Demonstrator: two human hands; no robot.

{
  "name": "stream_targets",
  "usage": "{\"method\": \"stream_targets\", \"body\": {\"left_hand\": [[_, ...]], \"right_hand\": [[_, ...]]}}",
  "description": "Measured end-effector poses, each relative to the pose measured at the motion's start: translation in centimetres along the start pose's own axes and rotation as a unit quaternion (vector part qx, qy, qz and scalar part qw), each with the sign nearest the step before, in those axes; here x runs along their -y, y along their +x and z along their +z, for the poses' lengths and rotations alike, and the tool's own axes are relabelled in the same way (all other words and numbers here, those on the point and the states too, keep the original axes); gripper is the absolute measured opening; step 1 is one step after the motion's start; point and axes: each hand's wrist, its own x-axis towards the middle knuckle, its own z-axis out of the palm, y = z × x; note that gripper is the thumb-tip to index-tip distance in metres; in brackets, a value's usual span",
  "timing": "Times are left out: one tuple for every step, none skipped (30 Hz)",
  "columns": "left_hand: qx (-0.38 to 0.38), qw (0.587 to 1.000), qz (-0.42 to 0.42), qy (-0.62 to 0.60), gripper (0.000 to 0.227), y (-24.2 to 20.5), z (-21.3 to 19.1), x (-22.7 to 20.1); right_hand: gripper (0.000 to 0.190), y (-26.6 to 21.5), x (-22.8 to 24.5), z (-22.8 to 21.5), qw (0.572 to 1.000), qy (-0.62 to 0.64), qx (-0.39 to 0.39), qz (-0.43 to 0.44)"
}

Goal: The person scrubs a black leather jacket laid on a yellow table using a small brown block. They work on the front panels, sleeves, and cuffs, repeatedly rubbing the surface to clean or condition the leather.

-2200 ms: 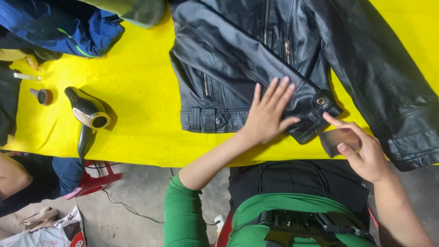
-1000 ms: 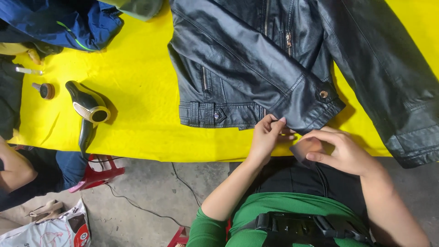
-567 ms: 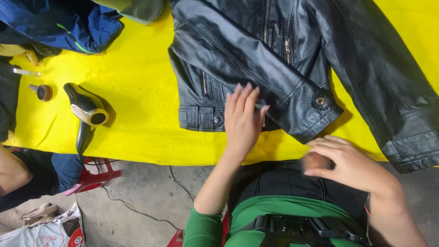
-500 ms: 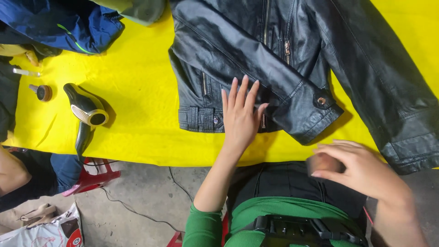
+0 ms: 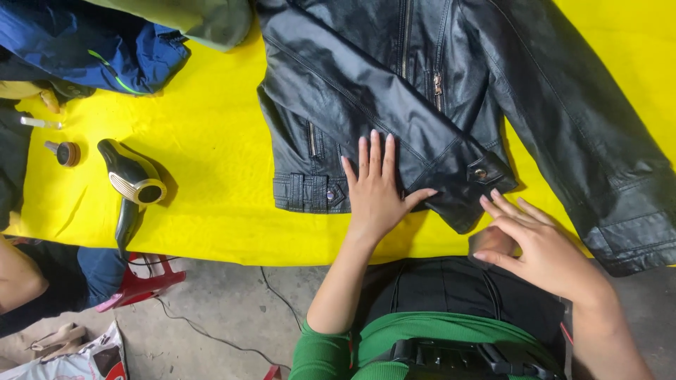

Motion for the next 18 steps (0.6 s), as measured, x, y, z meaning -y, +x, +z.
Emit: {"method": "stream_targets", "body": {"left_hand": [[-0.029,0.999,0.001,-0.025,0.111,0.2,-0.6,-0.7],[-0.057,0.997,0.003,-0.050,0.107,0.4,-1.3,-1.4],[-0.057,0.997,0.004,-0.050,0.107,0.3,-0.9,-2.0],[-0.038,0.998,0.045,-0.027,0.104,0.1,-0.4,-2.6],[-0.019,0.996,0.085,-0.005,0.102,-0.1,-0.1,-3.3],[-0.017,0.996,0.085,-0.005,0.102,-0.4,0.3,-3.2],[-0.023,0.996,0.083,-0.026,0.102,-0.4,0.7,-3.2],[-0.028,0.995,0.081,-0.047,0.102,-0.4,1.1,-3.2],[-0.029,0.995,0.084,-0.046,0.102,-0.7,0.0,-3.7],[-0.045,0.993,0.084,-0.064,0.104,-1.0,-1.1,-4.1],[-0.057,0.992,0.083,-0.082,0.106,-1.8,-2.1,-4.6],[-0.053,0.992,0.084,-0.082,0.106,-2.1,-0.8,-4.5],[-0.033,0.994,0.091,-0.048,0.104,-2.2,0.5,-4.4],[-0.014,0.995,0.097,-0.014,0.101,-2.3,1.8,-4.5],[-0.019,0.995,0.102,-0.014,0.101,-2.0,0.9,-4.5],[-0.035,0.992,0.095,-0.081,0.101,-1.7,0.1,-4.6],[-0.040,0.984,0.087,-0.151,0.101,-2.2,-0.8,-4.9],[-0.035,0.983,0.090,-0.155,0.101,-2.7,-1.0,-5.2]], "right_hand": [[0.093,-0.2,-0.2,0.0,1.000,0.009,0.017,0.015],[0.096,-0.4,-0.5,0.0,0.999,0.019,0.034,0.030],[0.096,-0.4,-0.4,-0.1,0.999,0.020,0.034,0.031],[0.096,-0.4,-0.3,-0.1,0.999,0.016,0.029,0.020],[0.096,-0.5,-0.1,-0.2,1.000,0.012,0.025,0.009],[0.096,-0.8,0.2,-0.2,1.000,0.013,0.027,0.010],[0.092,-0.9,0.3,-0.3,0.999,0.025,-0.023,-0.024],[0.089,-1.0,0.4,-0.5,0.995,0.038,-0.073,-0.056],[0.089,-0.9,0.5,-0.9,0.995,0.038,-0.075,-0.056],[0.085,-0.7,0.6,-1.4,0.994,0.062,-0.075,-0.049],[0.081,-1.0,0.7,-1.6,0.993,0.089,-0.072,-0.041],[0.081,-1.0,0.8,-1.4,0.993,0.091,-0.071,-0.038],[0.081,-0.9,0.7,-1.4,0.993,0.085,-0.068,-0.040],[0.080,-0.7,0.6,-1.5,0.994,0.079,-0.066,-0.042],[0.080,-0.7,0.4,-2.1,0.994,0.076,-0.072,-0.041],[0.076,-0.7,0.2,-2.8,0.991,0.098,-0.080,-0.051],[0.072,-1.5,0.3,-3.1,0.987,0.124,-0.082,-0.053],[0.072,-2.3,-0.6,-3.5,0.988,0.125,-0.082,-0.046]]}}
